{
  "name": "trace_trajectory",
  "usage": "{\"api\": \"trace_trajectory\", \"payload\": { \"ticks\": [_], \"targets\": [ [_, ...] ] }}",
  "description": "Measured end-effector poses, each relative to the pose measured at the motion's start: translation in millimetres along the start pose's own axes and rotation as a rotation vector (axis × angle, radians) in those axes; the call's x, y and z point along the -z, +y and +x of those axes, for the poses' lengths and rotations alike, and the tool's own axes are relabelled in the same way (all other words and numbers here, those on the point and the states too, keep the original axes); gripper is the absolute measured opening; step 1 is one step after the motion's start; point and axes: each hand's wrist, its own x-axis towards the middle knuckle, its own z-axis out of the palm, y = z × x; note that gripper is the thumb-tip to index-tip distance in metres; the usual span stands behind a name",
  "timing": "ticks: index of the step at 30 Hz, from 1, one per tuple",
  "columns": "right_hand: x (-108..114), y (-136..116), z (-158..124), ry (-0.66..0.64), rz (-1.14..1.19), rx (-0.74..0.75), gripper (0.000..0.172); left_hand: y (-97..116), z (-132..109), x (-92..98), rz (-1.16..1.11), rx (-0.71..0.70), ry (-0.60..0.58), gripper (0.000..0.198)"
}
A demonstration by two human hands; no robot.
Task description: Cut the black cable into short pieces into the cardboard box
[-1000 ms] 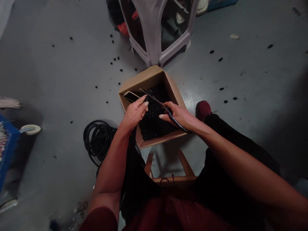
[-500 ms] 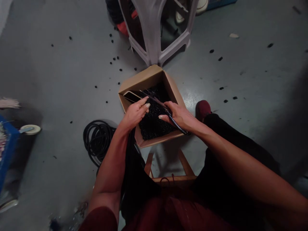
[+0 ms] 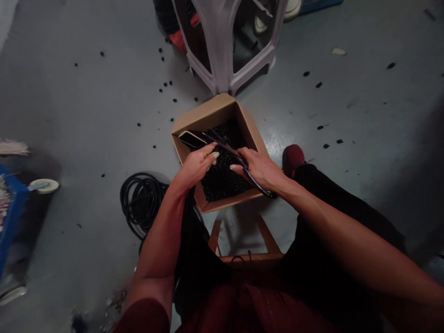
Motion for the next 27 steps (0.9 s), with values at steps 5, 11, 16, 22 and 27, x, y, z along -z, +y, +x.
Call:
{"api": "trace_trajectory", "payload": {
  "ticks": [5, 11, 16, 22, 27],
  "targets": [
    [1, -4, -1, 0.009, 0.029, -0.021, 0.038, 0, 0, -0.1, -0.124, 0.050, -0.016, 0.034],
    [3, -8, -2, -0.003, 0.026, -0.041, 0.034, -2, 0, -2.4, -0.315, 0.075, -0.047, 0.039],
    [4, -6, 0, 0.004, 0.025, -0.046, 0.034, 0, 1, -7.0, -0.501, 0.129, -0.043, 0.035],
    [6, -6, 0, 0.029, 0.052, -0.046, 0.030, 2, 2, -11.6, -0.639, 0.194, -0.015, 0.031],
    [6, -5, 1, 0.018, 0.041, -0.033, 0.031, -3, 1, -9.5, -0.635, 0.135, -0.056, 0.023]
  ]
}}
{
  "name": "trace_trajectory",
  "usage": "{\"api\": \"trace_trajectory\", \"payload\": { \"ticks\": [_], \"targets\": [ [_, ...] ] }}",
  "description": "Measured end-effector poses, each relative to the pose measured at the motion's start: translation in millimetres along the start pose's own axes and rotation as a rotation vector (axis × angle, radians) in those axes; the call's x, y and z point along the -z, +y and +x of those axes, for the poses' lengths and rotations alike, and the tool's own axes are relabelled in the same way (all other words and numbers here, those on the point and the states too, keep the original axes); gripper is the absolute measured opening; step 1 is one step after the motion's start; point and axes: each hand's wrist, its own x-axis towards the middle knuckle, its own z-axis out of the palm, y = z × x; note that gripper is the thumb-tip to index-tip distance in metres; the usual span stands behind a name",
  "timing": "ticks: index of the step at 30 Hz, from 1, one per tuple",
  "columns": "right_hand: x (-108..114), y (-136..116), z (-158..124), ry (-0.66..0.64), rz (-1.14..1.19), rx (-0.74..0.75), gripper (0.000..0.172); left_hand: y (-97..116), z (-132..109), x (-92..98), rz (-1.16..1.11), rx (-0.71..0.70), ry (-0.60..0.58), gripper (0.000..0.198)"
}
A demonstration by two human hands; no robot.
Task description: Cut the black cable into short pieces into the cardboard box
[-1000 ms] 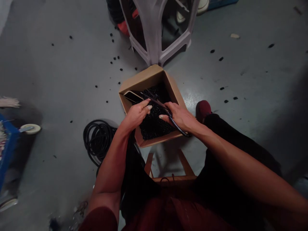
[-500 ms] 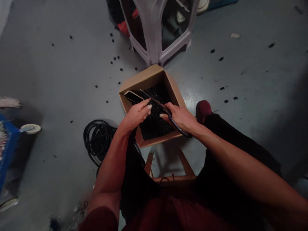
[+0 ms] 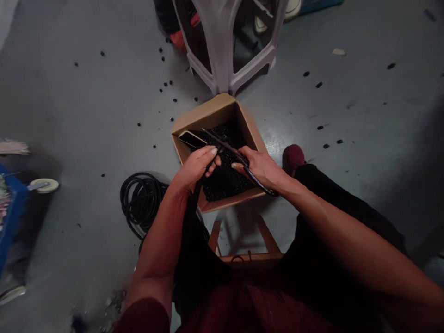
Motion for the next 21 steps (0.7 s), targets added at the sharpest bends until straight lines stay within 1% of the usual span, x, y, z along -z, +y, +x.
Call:
{"api": "trace_trajectory", "payload": {
  "ticks": [5, 7, 9, 11, 16, 18, 21],
  "targets": [
    [-3, 5, 2, -0.014, -0.015, 0.001, 0.037, -3, 3, 4.3, 0.095, -0.027, 0.002, 0.023],
    [-4, 6, 2, -0.023, -0.001, 0.011, 0.040, -4, 5, 5.0, 0.145, -0.030, 0.029, 0.024],
    [-4, 6, 1, -0.033, 0.012, 0.010, 0.041, -4, 6, 5.1, 0.215, -0.015, 0.081, 0.027],
    [-4, 5, 1, -0.041, 0.010, 0.001, 0.043, -3, 6, 4.6, 0.330, -0.024, 0.151, 0.032],
    [-2, 3, 0, -0.062, -0.030, -0.013, 0.044, -1, 5, -0.6, 0.700, -0.175, 0.313, 0.029],
    [-3, 3, -1, -0.063, -0.034, -0.012, 0.045, -1, 5, -4.1, 0.794, -0.194, 0.345, 0.030],
    [-3, 3, -2, -0.058, -0.042, -0.016, 0.045, -1, 4, -8.7, 0.909, -0.198, 0.355, 0.031]
  ]
}}
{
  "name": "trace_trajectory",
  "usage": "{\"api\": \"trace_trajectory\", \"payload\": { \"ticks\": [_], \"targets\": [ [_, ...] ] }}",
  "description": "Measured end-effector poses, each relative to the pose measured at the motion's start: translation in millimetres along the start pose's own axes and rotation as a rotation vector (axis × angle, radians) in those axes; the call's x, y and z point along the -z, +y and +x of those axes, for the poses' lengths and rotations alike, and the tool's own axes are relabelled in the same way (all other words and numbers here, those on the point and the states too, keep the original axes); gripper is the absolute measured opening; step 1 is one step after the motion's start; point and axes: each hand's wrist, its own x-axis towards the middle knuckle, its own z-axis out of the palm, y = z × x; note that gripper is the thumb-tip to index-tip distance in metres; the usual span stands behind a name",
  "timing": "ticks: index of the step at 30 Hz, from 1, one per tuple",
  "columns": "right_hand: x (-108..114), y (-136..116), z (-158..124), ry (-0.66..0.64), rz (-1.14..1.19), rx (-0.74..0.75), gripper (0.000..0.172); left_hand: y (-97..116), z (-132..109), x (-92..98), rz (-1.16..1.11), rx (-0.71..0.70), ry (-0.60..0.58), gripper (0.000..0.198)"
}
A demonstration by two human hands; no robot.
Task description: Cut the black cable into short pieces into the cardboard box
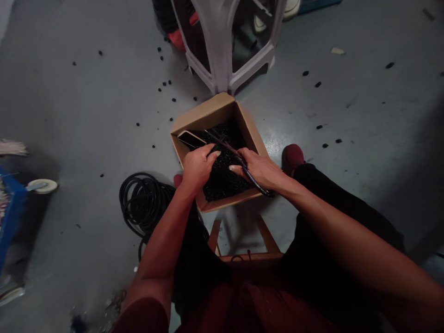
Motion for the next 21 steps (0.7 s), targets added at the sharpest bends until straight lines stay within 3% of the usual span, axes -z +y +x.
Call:
{"api": "trace_trajectory", "payload": {
  "ticks": [8, 21],
  "targets": [
    [2.2, -2.7, 0.9, -0.022, -0.033, -0.024, 0.037, -0.1, -1.7, 0.2, 0.151, -0.050, -0.025, 0.031],
    [5.8, -10.1, -1.4, -0.053, -0.069, -0.106, 0.034, -2.1, 0.9, 0.2, 0.124, -0.007, -0.081, 0.033]
  ]
}}
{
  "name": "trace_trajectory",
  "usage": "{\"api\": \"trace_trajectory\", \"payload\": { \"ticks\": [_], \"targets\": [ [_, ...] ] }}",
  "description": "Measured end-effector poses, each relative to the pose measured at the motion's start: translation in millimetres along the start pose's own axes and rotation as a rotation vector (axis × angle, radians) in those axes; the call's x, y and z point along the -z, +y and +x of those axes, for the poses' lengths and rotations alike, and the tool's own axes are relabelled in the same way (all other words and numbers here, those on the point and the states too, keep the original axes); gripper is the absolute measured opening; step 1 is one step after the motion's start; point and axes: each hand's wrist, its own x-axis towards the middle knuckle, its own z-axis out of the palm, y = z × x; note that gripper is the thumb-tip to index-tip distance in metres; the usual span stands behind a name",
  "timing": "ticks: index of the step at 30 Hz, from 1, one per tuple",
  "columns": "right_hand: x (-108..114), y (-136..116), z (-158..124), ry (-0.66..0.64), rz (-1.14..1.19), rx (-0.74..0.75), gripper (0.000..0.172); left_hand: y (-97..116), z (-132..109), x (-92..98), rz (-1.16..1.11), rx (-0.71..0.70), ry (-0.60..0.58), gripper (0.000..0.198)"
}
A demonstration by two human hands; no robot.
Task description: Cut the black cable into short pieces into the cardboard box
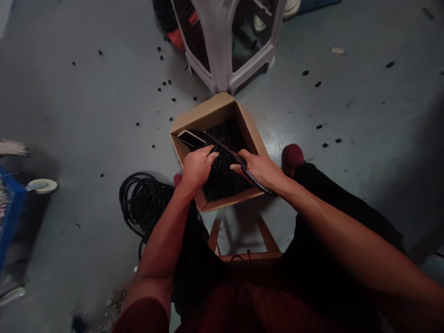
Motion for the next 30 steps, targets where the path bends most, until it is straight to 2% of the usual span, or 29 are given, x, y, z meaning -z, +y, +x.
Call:
{"api": "trace_trajectory", "payload": {
  "ticks": [8, 21, 24, 27, 30],
  "targets": [
    [-9, 0, 3, 0.005, -0.009, -0.077, 0.040, -2, 1, 0.1, -0.020, 0.017, -0.010, 0.032],
    [-17, 8, 7, 0.024, 0.043, -0.051, 0.041, -7, 4, -2.5, -0.102, 0.036, -0.041, 0.027],
    [-21, 12, 10, 0.034, 0.054, -0.032, 0.041, -8, 4, -3.0, -0.274, 0.071, -0.054, 0.028],
    [-23, 14, 12, 0.037, 0.069, -0.031, 0.040, -8, 3, -2.8, -0.571, 0.146, -0.097, 0.031],
    [-21, 14, 13, 0.026, 0.086, -0.060, 0.038, -6, 2, -0.7, -0.889, 0.216, -0.134, 0.026]
  ]
}}
